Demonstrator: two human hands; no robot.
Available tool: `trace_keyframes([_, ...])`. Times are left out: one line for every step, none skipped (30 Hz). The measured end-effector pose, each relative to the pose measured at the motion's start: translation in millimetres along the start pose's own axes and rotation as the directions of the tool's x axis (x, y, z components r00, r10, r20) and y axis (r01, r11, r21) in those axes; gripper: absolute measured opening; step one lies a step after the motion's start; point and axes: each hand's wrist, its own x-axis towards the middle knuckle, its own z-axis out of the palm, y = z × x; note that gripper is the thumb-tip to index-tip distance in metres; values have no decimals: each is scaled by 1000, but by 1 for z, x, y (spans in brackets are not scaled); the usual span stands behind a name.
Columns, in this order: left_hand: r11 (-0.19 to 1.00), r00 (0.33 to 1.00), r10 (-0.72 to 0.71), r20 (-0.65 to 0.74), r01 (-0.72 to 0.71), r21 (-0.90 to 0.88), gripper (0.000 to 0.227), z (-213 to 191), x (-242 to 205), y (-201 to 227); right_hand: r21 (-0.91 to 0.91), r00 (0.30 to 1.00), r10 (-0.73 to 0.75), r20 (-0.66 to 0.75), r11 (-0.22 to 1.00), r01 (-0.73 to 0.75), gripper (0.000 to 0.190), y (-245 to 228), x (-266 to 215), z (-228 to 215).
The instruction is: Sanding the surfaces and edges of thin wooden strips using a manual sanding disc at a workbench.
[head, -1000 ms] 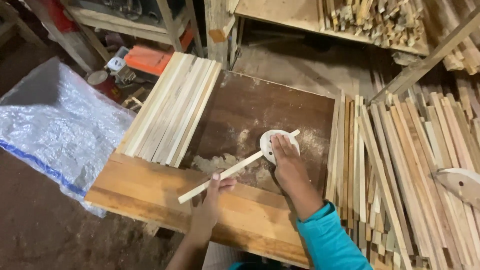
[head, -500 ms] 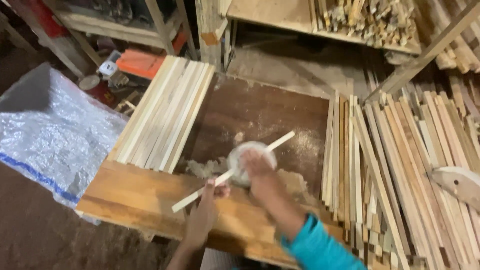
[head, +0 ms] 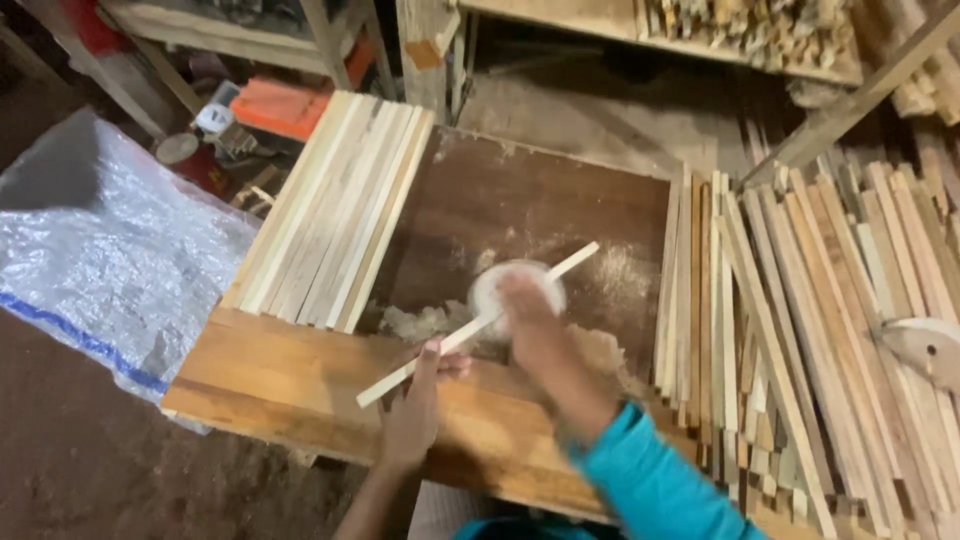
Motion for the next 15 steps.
trace_keyframes([998,997,61,48,-62,25,45,0,3,-1,-129,990,-99,-104,988,85,46,10,39,-21])
trace_keyframes([991,988,120,97,-125,48,43,-1,5,-1,-263,959,-208,-192,952,154,59,20,77,-41])
trace_keyframes([990,987,125,96,-130,47,43,0,7,-1,-264,958,-214,-191,951,160,59,47,131,-68])
trace_keyframes([987,987,146,61,-150,62,46,1,9,-1,-688,853,-514,-93,652,317,63,71,181,-97])
trace_keyframes([984,988,155,24,-156,81,49,1,4,-4,-924,713,-687,140,169,344,79,97,226,-126])
trace_keyframes([986,989,147,21,-148,83,49,-2,2,-3,-923,719,-681,141,171,344,79,96,200,-103])
trace_keyframes([990,995,80,58,-86,110,55,-2,4,-1,-883,805,-591,59,345,318,77,88,176,-81])
trace_keyframes([990,996,11,94,-24,139,63,-3,7,2,-820,878,-478,-9,506,267,77,79,152,-59])
trace_keyframes([991,995,26,93,-38,132,63,3,5,19,-823,871,-491,-5,497,275,77,61,112,-30])
trace_keyframes([931,958,-285,-26,283,233,65,9,3,37,-843,875,-447,186,386,376,83,51,66,-5])
trace_keyframes([757,809,-561,-177,587,286,70,12,-5,51,-832,857,-361,368,284,477,92,55,10,13])
trace_keyframes([759,808,-560,-180,588,280,70,9,6,35,-831,855,-360,374,279,481,92,34,19,13])
trace_keyframes([888,922,-387,-32,381,257,65,3,11,18,-702,978,-206,34,692,170,62,17,23,14])
trace_keyframes([968,978,-180,106,156,198,61,-3,16,0,-363,970,97,-222,915,-175,73,1,28,15])
trace_keyframes([967,978,-180,106,156,200,61,-4,15,-9,-362,970,98,-221,916,-174,73,14,72,-10])
